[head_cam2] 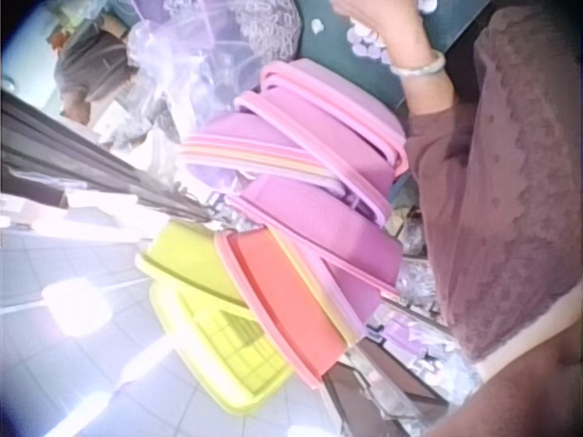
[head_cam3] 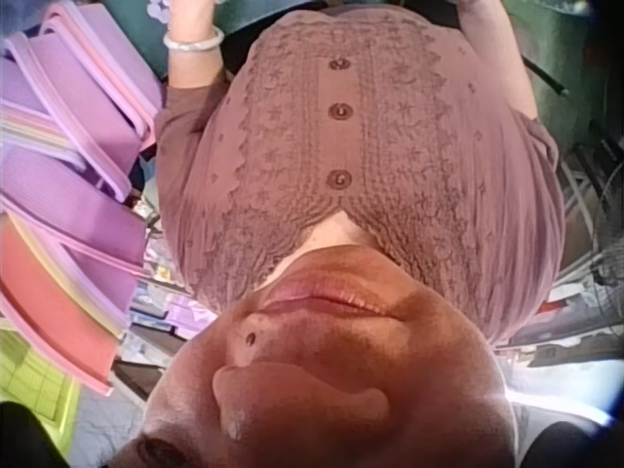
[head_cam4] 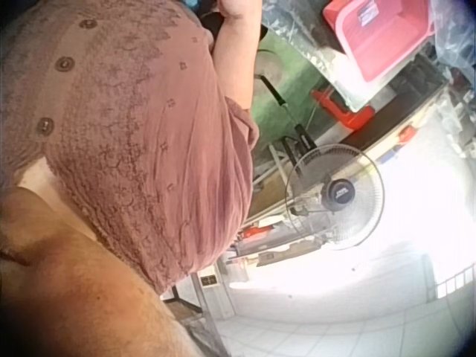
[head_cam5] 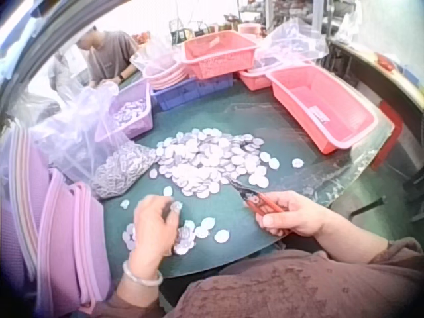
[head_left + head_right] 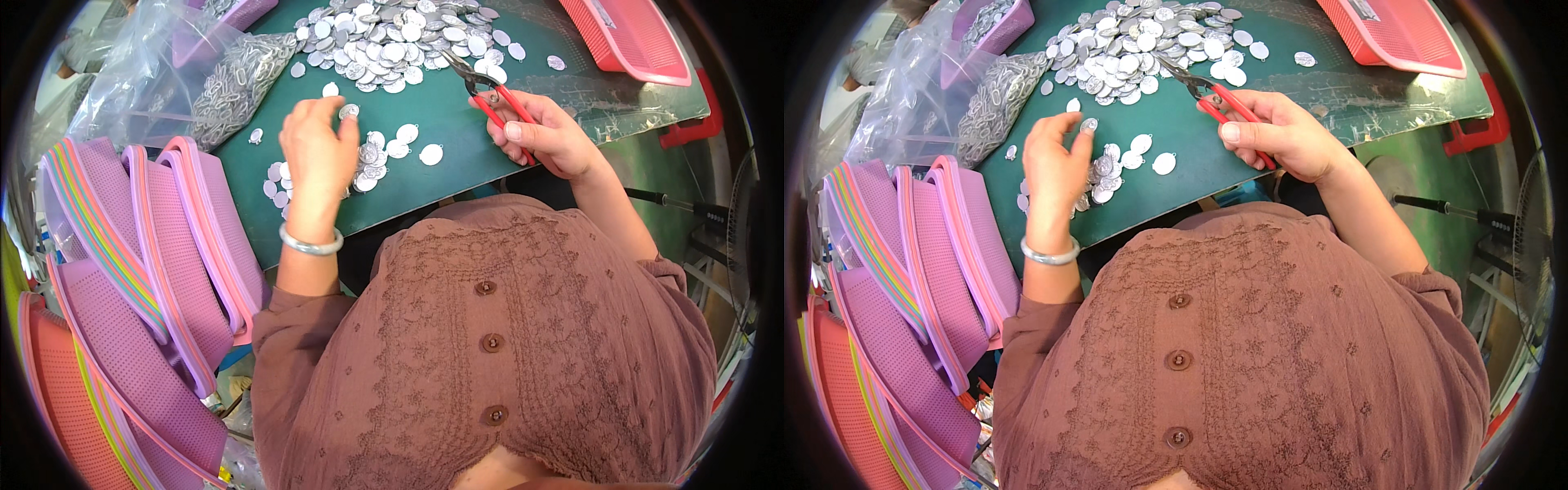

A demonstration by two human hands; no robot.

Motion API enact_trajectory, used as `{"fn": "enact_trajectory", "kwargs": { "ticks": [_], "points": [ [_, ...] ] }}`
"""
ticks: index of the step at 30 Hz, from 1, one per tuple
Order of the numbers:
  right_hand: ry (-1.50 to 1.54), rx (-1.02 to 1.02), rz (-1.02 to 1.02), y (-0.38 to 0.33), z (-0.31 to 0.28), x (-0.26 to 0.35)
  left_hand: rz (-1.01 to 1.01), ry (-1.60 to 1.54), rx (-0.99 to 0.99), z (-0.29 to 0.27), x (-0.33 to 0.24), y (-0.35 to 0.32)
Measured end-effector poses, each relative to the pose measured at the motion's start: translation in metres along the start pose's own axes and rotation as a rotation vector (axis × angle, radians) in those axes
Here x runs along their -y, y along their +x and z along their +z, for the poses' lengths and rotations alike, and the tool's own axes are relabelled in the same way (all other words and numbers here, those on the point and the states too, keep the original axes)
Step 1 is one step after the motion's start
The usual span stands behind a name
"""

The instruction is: The person uses a pair of side-cutters to trim the edges of small circular metal components one by one, picking them up from a pile and placing them into a pink bin.

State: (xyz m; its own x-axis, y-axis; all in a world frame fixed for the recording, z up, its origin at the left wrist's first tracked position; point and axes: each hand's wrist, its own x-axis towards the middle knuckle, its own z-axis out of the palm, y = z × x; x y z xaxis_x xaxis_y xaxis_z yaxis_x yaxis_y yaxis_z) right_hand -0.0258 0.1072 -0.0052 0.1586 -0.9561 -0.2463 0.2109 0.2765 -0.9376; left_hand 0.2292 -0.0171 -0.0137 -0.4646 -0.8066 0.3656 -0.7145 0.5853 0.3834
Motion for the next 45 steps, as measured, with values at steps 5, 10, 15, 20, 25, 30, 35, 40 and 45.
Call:
{"fn": "enact_trajectory", "kwargs": {
  "ticks": [5,10,15,20,25,30,35,40,45],
  "points": [
    [0.006,0.007,0.008,0.001,0.001,0.001,-0.057,0.041,0.113,0.003,0.01,0.006],
    [0.021,0.013,-0.002,0.001,-0.003,-0.003,-0.32,-0.232,0.206,0.003,0.005,0.014],
    [-0.149,0.037,-0.02,0.001,0.002,0.002,-0.63,-1.183,0.276,-0.004,-0.029,0.01],
    [-0.35,0.065,-0.049,-0.001,0.015,0.01,-0.645,-1.378,0.346,-0.007,-0.043,0.007],
    [-0.406,0.053,-0.066,-0.003,0.017,0.01,-0.626,-1.4,0.36,-0.008,-0.05,0.008],
    [-0.458,0.056,-0.122,-0.001,0.016,0.006,-0.644,-1.373,0.331,-0.007,-0.054,0.007],
    [-0.498,0.055,-0.124,-0.001,0.016,0.008,-0.637,-1.358,0.337,-0.007,-0.055,0.007],
    [-0.532,0.051,-0.133,-0.001,0.016,0.007,-0.648,-1.354,0.343,-0.007,-0.056,0.007],
    [-0.536,0.042,-0.142,-0.001,0.016,0.008,-0.654,-1.349,0.341,-0.007,-0.056,0.008]
  ]
}}
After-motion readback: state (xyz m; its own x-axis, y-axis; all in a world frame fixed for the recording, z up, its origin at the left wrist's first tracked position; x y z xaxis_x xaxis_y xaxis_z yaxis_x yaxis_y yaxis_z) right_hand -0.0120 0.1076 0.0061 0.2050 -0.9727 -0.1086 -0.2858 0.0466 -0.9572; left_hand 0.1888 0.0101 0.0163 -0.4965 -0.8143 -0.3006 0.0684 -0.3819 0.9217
